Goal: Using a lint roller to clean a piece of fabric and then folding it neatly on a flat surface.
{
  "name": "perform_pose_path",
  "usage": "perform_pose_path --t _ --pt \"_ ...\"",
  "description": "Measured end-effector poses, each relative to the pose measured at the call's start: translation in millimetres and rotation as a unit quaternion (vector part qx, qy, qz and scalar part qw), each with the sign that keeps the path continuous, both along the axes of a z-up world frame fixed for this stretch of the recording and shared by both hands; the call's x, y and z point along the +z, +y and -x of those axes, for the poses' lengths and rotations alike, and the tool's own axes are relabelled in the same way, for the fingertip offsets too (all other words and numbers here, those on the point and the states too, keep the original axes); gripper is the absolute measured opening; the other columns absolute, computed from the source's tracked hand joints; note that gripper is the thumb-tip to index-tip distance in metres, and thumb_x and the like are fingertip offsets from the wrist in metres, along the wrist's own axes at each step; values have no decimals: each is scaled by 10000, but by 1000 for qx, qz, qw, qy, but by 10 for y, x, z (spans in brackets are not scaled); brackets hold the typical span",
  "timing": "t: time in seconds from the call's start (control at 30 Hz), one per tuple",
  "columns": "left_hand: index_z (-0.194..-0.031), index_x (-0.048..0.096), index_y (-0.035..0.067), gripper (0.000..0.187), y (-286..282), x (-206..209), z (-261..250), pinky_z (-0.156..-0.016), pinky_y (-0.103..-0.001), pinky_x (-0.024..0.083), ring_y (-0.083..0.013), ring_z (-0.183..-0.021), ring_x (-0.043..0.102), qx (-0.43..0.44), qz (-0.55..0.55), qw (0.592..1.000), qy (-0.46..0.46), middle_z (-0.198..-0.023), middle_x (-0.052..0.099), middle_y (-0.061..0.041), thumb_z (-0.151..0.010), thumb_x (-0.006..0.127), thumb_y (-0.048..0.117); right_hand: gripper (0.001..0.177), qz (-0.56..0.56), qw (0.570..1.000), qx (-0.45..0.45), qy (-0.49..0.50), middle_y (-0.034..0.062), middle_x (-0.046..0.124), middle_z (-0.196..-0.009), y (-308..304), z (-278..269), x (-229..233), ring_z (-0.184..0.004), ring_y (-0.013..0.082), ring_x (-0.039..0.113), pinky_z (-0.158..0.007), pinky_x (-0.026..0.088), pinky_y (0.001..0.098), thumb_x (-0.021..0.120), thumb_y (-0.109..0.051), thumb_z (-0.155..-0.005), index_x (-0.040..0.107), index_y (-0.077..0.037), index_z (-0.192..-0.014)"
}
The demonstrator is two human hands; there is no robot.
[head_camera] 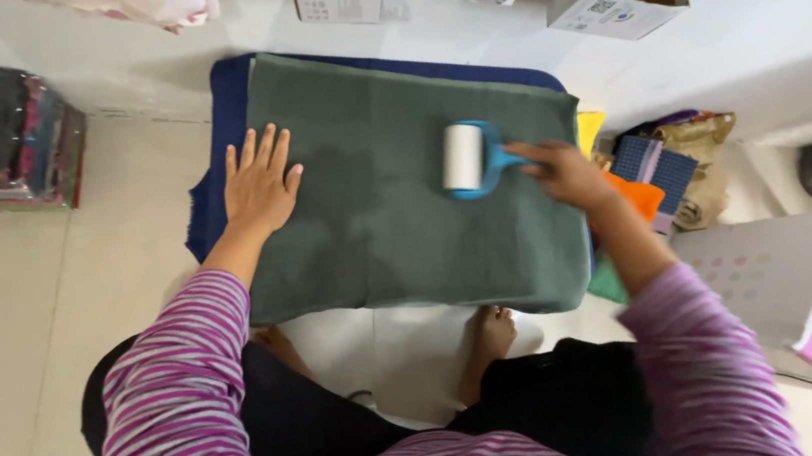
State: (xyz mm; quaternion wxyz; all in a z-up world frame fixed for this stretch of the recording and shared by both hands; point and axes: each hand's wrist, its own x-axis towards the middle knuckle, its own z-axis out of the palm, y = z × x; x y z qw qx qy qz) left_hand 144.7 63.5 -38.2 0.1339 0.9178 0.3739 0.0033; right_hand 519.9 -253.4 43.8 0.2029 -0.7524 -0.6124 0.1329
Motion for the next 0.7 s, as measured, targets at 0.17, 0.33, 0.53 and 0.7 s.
perform_pose_path --t 0.17,0.33,0.53,0.7 --pt "-1672 233 207 637 57 -101 27 -1285 -568 23 -300 -1605 135 -7 -13 1000 -4 -1743 202 -51 -1113 203 511 386 28 989 -105 -96 149 706 -936 -1140 -833 -191 -922 411 688 -862 549 489 763 -294 -932 743 -308 -1317" --pt "-1658 280 205 625 134 -206 -39 -1284 -570 74 -314 -1588 197 -2 -43 999 14 -1728 244 -77 -1103 269 492 405 4 991 -82 -103 171 728 -937 -884 -743 52 -941 426 697 -871 556 514 752 -305 -912 743 -306 -1317" --pt "-1392 660 139 455 233 -203 -201 -1139 -541 387 -358 -1360 558 -22 -254 959 -126 -1467 614 -133 -1034 530 387 383 -82 994 23 -73 257 734 -1055 658 255 -67 -1040 459 699 -899 561 537 629 -304 -1020 669 -349 -1399" --pt "-1631 332 121 645 248 -283 -200 -1243 -531 271 -377 -1543 299 14 -105 994 -37 -1678 336 -150 -1101 314 488 389 -48 990 -9 -135 319 697 -1117 1820 937 -381 -1039 470 713 -859 577 532 457 -498 -1063 538 -542 -1441"
